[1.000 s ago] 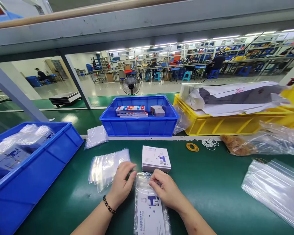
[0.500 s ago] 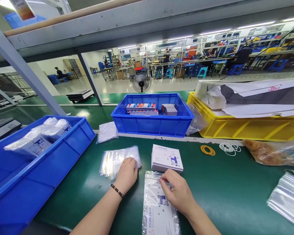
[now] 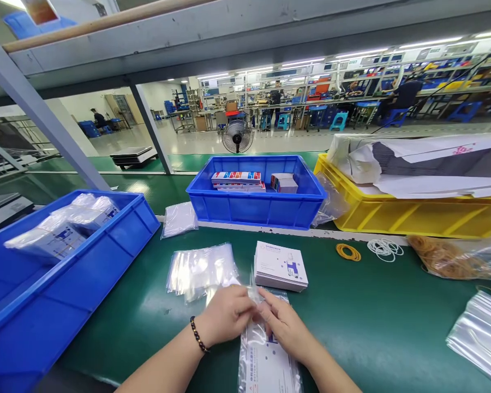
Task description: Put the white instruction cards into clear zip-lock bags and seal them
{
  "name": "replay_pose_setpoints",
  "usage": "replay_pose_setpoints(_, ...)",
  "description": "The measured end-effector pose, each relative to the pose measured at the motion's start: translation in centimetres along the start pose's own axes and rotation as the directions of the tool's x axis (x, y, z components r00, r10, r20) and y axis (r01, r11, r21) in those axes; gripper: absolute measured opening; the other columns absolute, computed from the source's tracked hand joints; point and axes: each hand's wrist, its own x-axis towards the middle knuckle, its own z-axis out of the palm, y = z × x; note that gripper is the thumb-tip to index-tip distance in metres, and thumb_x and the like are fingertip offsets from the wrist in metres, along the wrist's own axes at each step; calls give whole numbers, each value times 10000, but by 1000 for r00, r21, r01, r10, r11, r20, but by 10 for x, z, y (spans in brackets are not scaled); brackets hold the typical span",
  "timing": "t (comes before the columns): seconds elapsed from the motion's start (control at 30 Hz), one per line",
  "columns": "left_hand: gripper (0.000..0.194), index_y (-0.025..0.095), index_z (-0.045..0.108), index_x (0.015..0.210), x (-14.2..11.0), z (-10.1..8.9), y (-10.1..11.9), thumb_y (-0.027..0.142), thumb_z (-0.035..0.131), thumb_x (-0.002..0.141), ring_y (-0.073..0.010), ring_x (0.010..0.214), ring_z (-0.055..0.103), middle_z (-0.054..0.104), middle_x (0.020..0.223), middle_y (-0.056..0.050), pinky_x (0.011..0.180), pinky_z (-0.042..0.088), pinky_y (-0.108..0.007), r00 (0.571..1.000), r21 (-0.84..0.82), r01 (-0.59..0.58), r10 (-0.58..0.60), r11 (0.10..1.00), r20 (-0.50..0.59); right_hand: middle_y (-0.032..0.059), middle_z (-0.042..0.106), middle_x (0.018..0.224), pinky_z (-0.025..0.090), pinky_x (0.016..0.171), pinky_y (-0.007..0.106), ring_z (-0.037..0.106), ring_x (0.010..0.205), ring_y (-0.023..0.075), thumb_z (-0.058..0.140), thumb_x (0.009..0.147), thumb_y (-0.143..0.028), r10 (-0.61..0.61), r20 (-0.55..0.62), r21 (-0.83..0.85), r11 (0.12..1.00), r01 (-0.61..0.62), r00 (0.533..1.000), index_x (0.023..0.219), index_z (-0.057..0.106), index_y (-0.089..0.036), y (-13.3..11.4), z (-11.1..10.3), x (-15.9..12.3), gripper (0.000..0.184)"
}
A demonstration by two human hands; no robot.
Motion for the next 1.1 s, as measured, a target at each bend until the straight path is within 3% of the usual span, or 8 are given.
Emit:
replay_pose_setpoints(0.07,189,197,659,680,0,0,7,163,492,763,-128,591,531,604,647,-18,563,409,-224,990,-117,-25,41,993,136,67,679,690,526,680,341,648,704,207,323,870,-504,-32,-48,-63,998,28,998,1296,454,-99,6,2,1,602)
replay_pose_setpoints(0.17,183,201,677,707,3,-4,14,182,505,763,-136,658,548,628,677,-15,643,425,-220,971,-324,167,-97,931,219,126,667,1064,509,813,373,629,962,238,377,864,-345,-197,-116,-280,947,158,974,1242,520,-143,13,1,1,452)
replay_pose_setpoints(0.23,196,180,671,699,6,-5,15,223,495,773,-132,651,534,620,664,-10,638,421,-220,932,-459,358,-280,813,231,119,640,1128,531,783,359,643,948,221,352,860,-243,-315,-111,-412,878,245,942,1258,502,-165,16,1,1,432)
replay_pose_setpoints(0.33,268,143,626,642,9,-2,13,326,482,775,-106,527,473,538,546,16,523,388,-211,804,-615,573,-516,541,295,102,678,1053,554,729,326,667,885,194,308,842,-140,-495,-61,-553,740,384,867,1278,475,-183,17,1,0,469)
replay_pose_setpoints(0.43,293,146,551,554,10,5,10,336,462,759,-84,430,414,447,458,43,452,351,-202,706,-686,646,-605,335,369,101,693,1005,559,687,300,677,834,180,286,837,-110,-560,-21,-602,669,437,828,1276,468,-177,12,3,-1,480)
replay_pose_setpoints(0.5,252,153,527,546,10,8,9,296,451,740,-81,414,399,436,450,48,440,338,-202,694,-709,642,-615,291,376,112,680,1028,551,711,301,666,862,182,313,846,-142,-536,-35,-586,695,417,844,1255,481,-172,6,3,-2,443)
replay_pose_setpoints(0.73,229,161,473,497,8,6,15,255,477,706,-93,512,386,424,495,45,508,300,-217,797,-657,552,-556,513,236,5,581,614,459,481,250,524,513,136,437,828,-277,-403,-136,-448,840,307,905,816,586,-209,-13,3,-5,164)
replay_pose_setpoints(1.1,319,192,295,459,6,9,18,234,432,745,-101,504,316,319,470,53,509,242,-239,853,-445,521,-448,728,267,-28,449,480,315,446,221,422,444,108,355,817,-188,-470,-179,-553,775,307,864,529,348,-215,-1,9,0,290)
